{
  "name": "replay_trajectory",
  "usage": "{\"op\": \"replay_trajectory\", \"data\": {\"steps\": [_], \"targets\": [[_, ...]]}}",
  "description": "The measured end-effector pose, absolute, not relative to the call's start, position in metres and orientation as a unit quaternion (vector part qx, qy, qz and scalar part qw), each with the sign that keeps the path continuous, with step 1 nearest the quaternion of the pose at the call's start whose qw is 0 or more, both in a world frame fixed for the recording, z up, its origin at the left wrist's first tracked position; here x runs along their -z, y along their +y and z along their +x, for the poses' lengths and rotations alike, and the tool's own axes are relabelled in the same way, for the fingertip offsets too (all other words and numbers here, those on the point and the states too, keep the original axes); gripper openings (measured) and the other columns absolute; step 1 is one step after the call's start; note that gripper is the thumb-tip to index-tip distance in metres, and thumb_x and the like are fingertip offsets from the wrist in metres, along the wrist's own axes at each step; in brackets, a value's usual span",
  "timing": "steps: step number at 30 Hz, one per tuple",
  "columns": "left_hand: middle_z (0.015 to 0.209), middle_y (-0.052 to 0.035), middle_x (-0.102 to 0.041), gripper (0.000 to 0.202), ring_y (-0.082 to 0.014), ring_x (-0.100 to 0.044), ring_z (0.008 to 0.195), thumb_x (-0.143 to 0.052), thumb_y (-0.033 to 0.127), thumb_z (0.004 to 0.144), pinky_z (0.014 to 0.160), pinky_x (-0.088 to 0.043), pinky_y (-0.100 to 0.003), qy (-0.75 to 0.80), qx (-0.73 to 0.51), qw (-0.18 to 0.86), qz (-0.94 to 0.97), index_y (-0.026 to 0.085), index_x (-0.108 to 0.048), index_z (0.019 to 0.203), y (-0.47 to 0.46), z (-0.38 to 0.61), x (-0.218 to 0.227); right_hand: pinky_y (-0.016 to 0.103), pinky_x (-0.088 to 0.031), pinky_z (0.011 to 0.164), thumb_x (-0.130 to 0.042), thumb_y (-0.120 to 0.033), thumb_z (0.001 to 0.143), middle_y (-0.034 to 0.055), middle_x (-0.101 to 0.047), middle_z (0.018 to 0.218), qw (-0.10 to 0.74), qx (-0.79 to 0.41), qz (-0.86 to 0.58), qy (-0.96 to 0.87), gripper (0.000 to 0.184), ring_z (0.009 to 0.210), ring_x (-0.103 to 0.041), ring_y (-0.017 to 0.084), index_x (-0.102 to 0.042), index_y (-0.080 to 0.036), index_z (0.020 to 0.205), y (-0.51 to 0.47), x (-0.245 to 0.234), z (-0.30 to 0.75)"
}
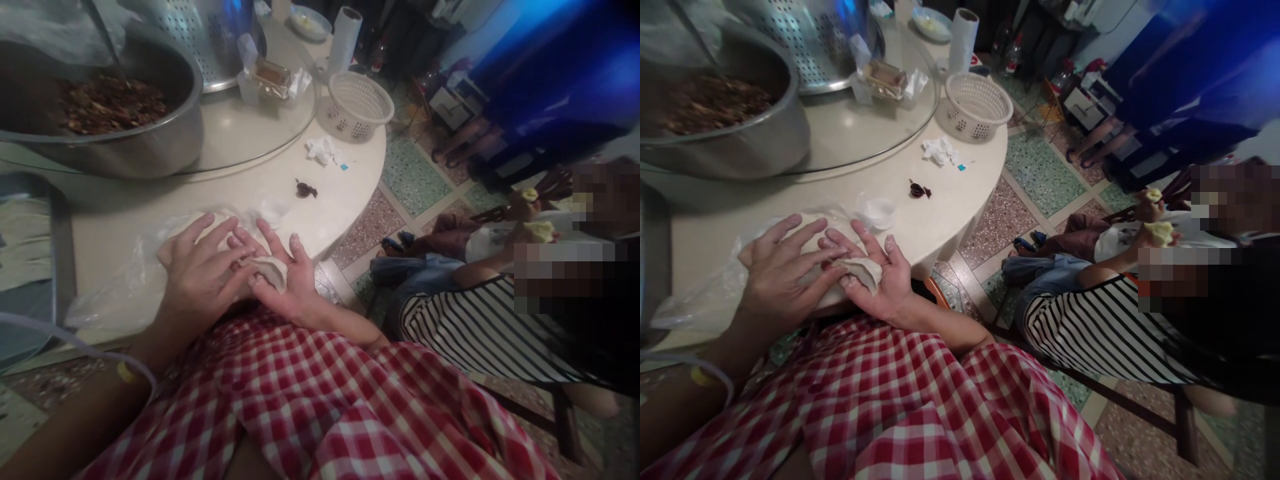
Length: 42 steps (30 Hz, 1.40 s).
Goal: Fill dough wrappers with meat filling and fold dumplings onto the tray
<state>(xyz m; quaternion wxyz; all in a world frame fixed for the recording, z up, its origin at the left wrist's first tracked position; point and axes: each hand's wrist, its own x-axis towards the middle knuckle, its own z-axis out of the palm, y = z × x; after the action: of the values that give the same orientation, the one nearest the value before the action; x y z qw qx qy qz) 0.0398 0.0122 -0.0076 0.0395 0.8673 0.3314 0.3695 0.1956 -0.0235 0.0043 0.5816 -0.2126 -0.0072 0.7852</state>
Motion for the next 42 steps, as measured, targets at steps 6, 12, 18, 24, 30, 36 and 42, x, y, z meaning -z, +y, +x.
{"op": "replay_trajectory", "data": {"steps": [6, 12, 18, 24, 30, 36, 42], "targets": [[0.134, -0.0062, -0.068, 0.002, -0.0364, -0.050, 0.139, -0.069, 0.023, 0.089, 0.110, -0.044, -0.061, 0.348, -0.384, 0.017, 0.855, 0.023, -0.069, 0.088, 0.006, 0.043, 0.006, 0.033, -0.061, 0.074, -0.014, -0.051, 0.100, 0.0053, -0.074, 0.113, 0.569, -0.787, -0.237, -0.002, 0.059, 0.096, -0.070, 0.018, -0.062, -0.029, 0.126, -0.022, -0.008, 0.194], [0.149, -0.0012, -0.058, 0.019, -0.0329, -0.044, 0.145, -0.060, 0.026, 0.095, 0.118, -0.039, -0.056, 0.381, -0.372, 0.062, 0.844, 0.027, -0.070, 0.111, 0.003, 0.039, 0.004, 0.035, -0.058, 0.086, -0.023, -0.051, 0.099, 0.0052, -0.070, 0.125, 0.599, -0.767, -0.230, -0.024, 0.051, 0.110, -0.066, 0.018, -0.054, -0.030, 0.135, -0.021, -0.009, 0.197], [0.149, -0.0062, -0.057, 0.012, -0.0347, -0.044, 0.144, -0.064, 0.027, 0.093, 0.117, -0.040, -0.056, 0.381, -0.381, 0.045, 0.841, 0.023, -0.069, 0.104, 0.006, 0.034, 0.007, 0.029, -0.055, 0.084, -0.013, -0.049, 0.103, 0.0041, -0.069, 0.125, 0.598, -0.777, -0.196, -0.024, 0.056, 0.115, -0.066, 0.017, -0.050, -0.029, 0.139, -0.022, -0.006, 0.196], [0.146, -0.0035, -0.059, 0.014, -0.0306, -0.042, 0.145, -0.056, 0.032, 0.098, 0.119, -0.037, -0.054, 0.402, -0.365, 0.086, 0.835, 0.024, -0.064, 0.088, 0.005, 0.039, 0.008, 0.034, -0.052, 0.095, -0.020, -0.054, 0.102, 0.0051, -0.066, 0.132, 0.602, -0.769, -0.209, -0.060, 0.055, 0.120, -0.063, 0.019, -0.047, -0.030, 0.143, -0.024, 0.001, 0.193], [0.141, -0.0096, -0.062, 0.011, -0.0330, -0.047, 0.141, -0.058, 0.029, 0.097, 0.114, -0.040, -0.058, 0.406, -0.393, 0.056, 0.823, 0.024, -0.066, 0.101, 0.004, 0.036, 0.008, 0.032, -0.054, 0.087, -0.017, -0.053, 0.102, 0.0049, -0.068, 0.129, 0.600, -0.772, -0.206, -0.052, 0.056, 0.118, -0.065, 0.018, -0.047, -0.030, 0.143, -0.023, -0.002, 0.192], [0.145, -0.0105, -0.059, 0.019, -0.0347, -0.046, 0.142, -0.063, 0.025, 0.094, 0.114, -0.041, -0.059, 0.369, -0.416, 0.039, 0.830, 0.024, -0.069, 0.111, 0.005, 0.035, 0.007, 0.037, -0.057, 0.091, -0.020, -0.055, 0.101, 0.0045, -0.066, 0.137, 0.587, -0.775, -0.225, -0.071, 0.056, 0.117, -0.066, 0.019, -0.048, -0.032, 0.144, -0.022, -0.002, 0.191], [0.142, -0.0062, -0.062, 0.015, -0.0338, -0.047, 0.141, -0.061, 0.024, 0.095, 0.113, -0.041, -0.059, 0.358, -0.401, 0.046, 0.842, 0.028, -0.075, 0.099, 0.005, 0.034, 0.004, 0.037, -0.059, 0.084, -0.011, -0.054, 0.102, 0.0052, -0.072, 0.124, 0.562, -0.790, -0.236, -0.065, 0.062, 0.106, -0.070, 0.020, -0.047, -0.030, 0.147, -0.025, -0.012, 0.186]]}}
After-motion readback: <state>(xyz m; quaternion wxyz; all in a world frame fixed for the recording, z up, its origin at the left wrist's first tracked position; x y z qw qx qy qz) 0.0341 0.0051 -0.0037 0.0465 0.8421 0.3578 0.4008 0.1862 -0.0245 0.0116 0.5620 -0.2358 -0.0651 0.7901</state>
